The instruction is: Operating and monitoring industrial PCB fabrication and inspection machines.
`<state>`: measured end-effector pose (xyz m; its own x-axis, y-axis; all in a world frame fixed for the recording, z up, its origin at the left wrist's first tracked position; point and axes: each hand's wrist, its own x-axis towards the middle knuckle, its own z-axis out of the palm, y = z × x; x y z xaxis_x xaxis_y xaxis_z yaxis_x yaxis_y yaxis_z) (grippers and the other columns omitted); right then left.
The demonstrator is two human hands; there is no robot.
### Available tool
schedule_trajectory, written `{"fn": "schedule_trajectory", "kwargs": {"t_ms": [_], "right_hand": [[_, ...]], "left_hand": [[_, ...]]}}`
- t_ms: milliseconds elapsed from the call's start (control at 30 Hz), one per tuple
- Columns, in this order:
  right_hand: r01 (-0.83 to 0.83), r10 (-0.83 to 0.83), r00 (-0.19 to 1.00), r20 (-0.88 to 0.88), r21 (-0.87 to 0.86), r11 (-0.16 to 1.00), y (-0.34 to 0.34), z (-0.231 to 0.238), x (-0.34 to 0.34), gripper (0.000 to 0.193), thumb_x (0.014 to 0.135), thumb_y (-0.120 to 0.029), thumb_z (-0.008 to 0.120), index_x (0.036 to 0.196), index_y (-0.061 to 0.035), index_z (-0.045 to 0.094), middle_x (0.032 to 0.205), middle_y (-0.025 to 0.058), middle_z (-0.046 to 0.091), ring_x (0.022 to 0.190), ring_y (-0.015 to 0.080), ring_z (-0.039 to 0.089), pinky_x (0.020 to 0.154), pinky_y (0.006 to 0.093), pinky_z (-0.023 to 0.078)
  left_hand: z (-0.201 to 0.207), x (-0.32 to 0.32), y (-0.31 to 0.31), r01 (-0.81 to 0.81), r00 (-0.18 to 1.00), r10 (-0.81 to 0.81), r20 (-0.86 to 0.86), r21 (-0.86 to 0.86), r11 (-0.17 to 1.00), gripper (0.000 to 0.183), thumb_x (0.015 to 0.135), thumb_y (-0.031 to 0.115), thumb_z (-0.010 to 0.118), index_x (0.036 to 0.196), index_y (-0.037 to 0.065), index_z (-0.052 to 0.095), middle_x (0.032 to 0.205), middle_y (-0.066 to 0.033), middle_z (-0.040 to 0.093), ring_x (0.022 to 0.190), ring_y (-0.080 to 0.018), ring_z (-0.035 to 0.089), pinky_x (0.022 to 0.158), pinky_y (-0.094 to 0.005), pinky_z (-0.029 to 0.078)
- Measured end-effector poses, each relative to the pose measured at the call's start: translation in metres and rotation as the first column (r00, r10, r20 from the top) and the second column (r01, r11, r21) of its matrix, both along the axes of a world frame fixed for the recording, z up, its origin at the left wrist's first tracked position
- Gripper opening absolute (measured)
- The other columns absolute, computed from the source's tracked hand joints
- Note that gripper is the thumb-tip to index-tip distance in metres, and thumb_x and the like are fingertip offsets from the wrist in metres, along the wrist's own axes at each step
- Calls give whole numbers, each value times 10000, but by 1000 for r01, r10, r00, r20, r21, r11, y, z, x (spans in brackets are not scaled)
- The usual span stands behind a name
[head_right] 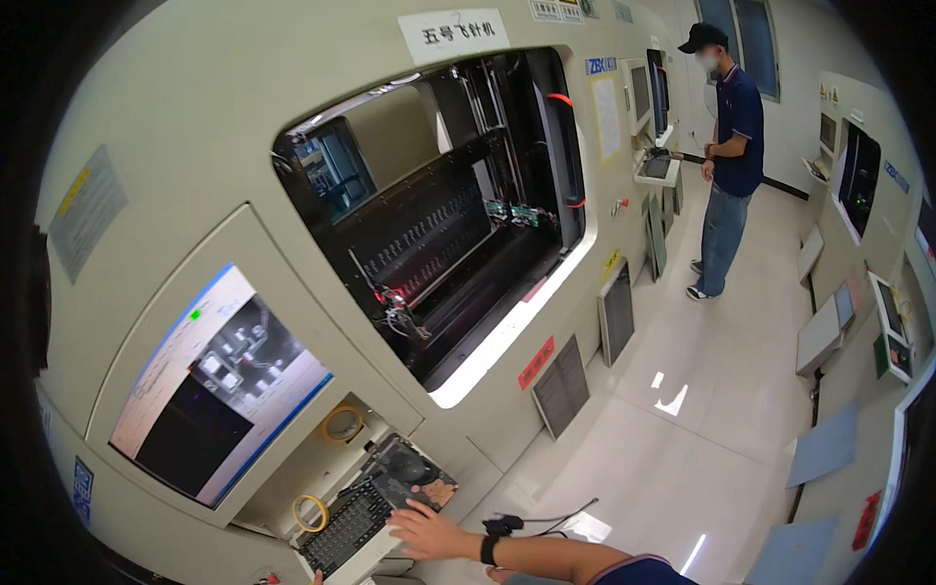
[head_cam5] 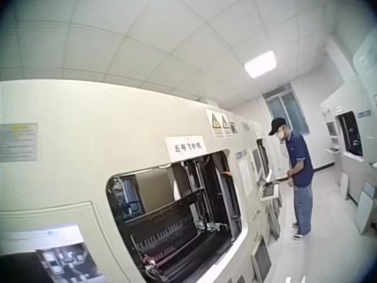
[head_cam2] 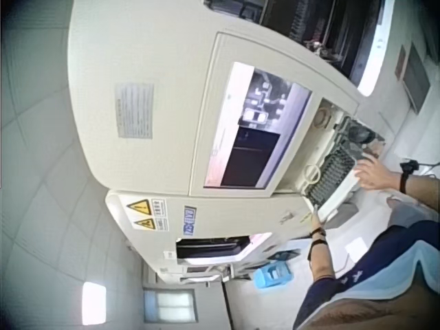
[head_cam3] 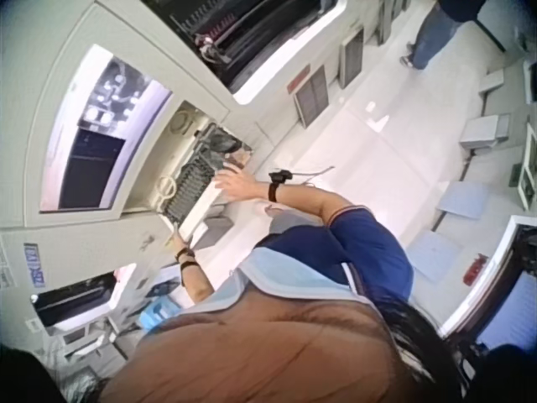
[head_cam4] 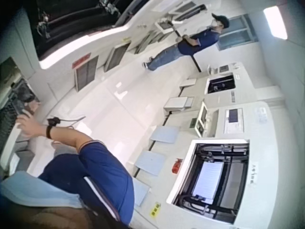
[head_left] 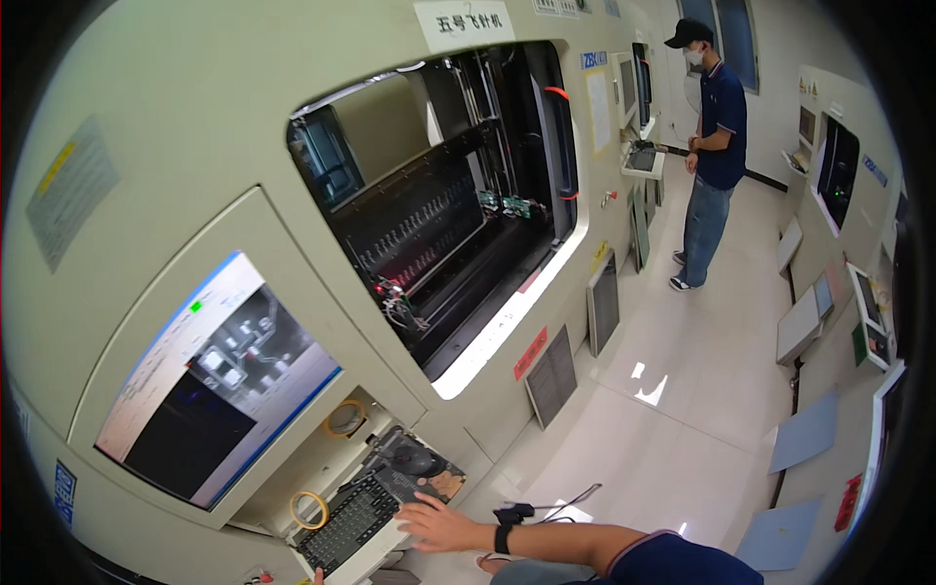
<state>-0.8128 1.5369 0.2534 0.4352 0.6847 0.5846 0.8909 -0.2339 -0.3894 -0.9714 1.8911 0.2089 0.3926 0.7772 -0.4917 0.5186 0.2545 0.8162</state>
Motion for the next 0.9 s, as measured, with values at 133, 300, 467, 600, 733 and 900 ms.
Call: {"fn": "schedule_trajectory", "kwargs": {"t_ms": [133, 300, 467, 600, 733, 900], "right_hand": [[80, -82, 983, -162, -18, 997, -70, -32, -32, 368, 880, -375, 516, 1133, -111, 562, 1241, 92, 519, 1241, 245, 424, 1077, 489, 248], [290, -403, 812, -422, -306, 907, -186, -78, -64, 365, 853, -369, 563, 1179, -207, 548, 1306, 34, 465, 1275, 209, 377, 1091, 518, 173], [609, -638, 722, -268, -192, 769, -274, -149, -82, 256, 848, -245, 555, 953, -24, 632, 944, 195, 620, 936, 317, 576, 903, 440, 414], [512, -647, 677, -351, -407, 756, -292, -234, -90, 298, 871, -308, 543, 1039, -71, 614, 1016, 150, 619, 959, 304, 579, 950, 463, 389], [-44, -587, 385, -712, -650, 759, -277, -304, -91, 355, 852, -308, 544, 1120, -75, 560, 1027, 160, 618, 986, 357, 576, 883, 503, 436], [-338, -549, 240, -801, -599, 726, -273, -335, -77, 354, 850, -290, 508, 1120, -65, 552, 1041, 182, 621, 977, 380, 588, 802, 528, 478]], "left_hand": [[-5, -4, 4, 26, 998, -21, -60, 84, 996, 562, 857, 411, 553, 1272, 57, 412, 1133, -126, 568, 979, -280, 575, 772, -444, 490], [-12, -18, 20, 76, 989, -48, -139, 207, 975, 574, 871, 421, 530, 1294, 58, 392, 1155, -128, 559, 1001, -280, 566, 787, -445, 487], [-16, -49, 39, 138, 968, -53, -245, 346, 928, 586, 884, 431, 506, 1317, 59, 372, 1176, -130, 550, 1022, -279, 558, 802, -446, 485], [-13, -71, 50, 192, 942, -43, -332, 433, 881, 596, 895, 439, 487, 1336, 60, 356, 1194, -132, 543, 1040, -279, 551, 814, -447, 483], [-5, -86, 53, 237, 909, -14, -416, 488, 840, 606, 906, 447, 469, 1354, 61, 340, 1211, -134, 536, 1057, -278, 544, 826, -448, 481], [6, -93, 53, 285, 862, 23, -506, 522, 804, 618, 919, 458, 445, 1377, 62, 320, 1233, -136, 527, 1079, -278, 536, 841, -448, 479]]}}
